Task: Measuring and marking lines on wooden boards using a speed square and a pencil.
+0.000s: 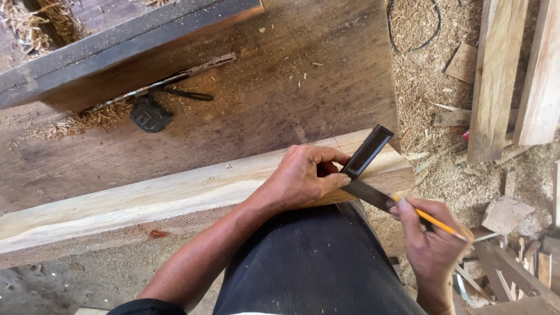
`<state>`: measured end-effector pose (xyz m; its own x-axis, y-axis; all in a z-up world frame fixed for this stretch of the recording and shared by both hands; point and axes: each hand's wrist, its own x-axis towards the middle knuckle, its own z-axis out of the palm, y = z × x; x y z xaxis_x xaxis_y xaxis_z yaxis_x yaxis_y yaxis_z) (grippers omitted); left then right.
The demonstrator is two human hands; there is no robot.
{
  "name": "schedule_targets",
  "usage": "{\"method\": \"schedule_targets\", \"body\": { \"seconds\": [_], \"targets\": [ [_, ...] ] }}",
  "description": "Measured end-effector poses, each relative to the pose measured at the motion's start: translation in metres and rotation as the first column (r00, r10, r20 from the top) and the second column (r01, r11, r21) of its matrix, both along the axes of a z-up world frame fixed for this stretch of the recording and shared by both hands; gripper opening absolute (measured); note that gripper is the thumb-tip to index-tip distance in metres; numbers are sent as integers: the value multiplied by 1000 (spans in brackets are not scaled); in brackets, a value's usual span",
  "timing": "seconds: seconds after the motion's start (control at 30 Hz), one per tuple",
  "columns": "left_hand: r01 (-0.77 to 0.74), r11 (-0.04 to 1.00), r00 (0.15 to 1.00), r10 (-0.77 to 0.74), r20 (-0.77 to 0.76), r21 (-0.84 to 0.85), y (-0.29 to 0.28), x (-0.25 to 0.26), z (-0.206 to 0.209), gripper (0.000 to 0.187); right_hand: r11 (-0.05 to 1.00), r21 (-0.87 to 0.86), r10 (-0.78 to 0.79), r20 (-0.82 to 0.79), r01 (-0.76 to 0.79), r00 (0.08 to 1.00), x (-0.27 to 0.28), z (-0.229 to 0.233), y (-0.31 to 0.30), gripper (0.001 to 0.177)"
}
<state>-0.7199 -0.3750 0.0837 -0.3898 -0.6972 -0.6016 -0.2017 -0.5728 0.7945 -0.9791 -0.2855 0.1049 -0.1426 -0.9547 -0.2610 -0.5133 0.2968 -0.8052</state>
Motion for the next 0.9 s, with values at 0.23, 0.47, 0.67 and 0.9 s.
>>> {"method": "schedule_targets", "body": {
  "seconds": [0.23,0.47,0.67,0.9],
  "targets": [
    [-4,999,1000,5,26,-44,-2,2,4,34,995,-67,-66,101,73,993,19,6,-11,4],
    [6,997,998,-2,64,-75,-4,1,5,35,1000,24,-8,187,4,982,45,-4,-27,11],
    [-8,997,998,13,60,-79,-2,0,4,35,993,81,-103,250,85,963,46,-5,-27,7],
    [-5,999,999,7,40,-49,-6,1,8,34,995,-13,96,4,-96,995,32,2,-35,10]
  ]
}}
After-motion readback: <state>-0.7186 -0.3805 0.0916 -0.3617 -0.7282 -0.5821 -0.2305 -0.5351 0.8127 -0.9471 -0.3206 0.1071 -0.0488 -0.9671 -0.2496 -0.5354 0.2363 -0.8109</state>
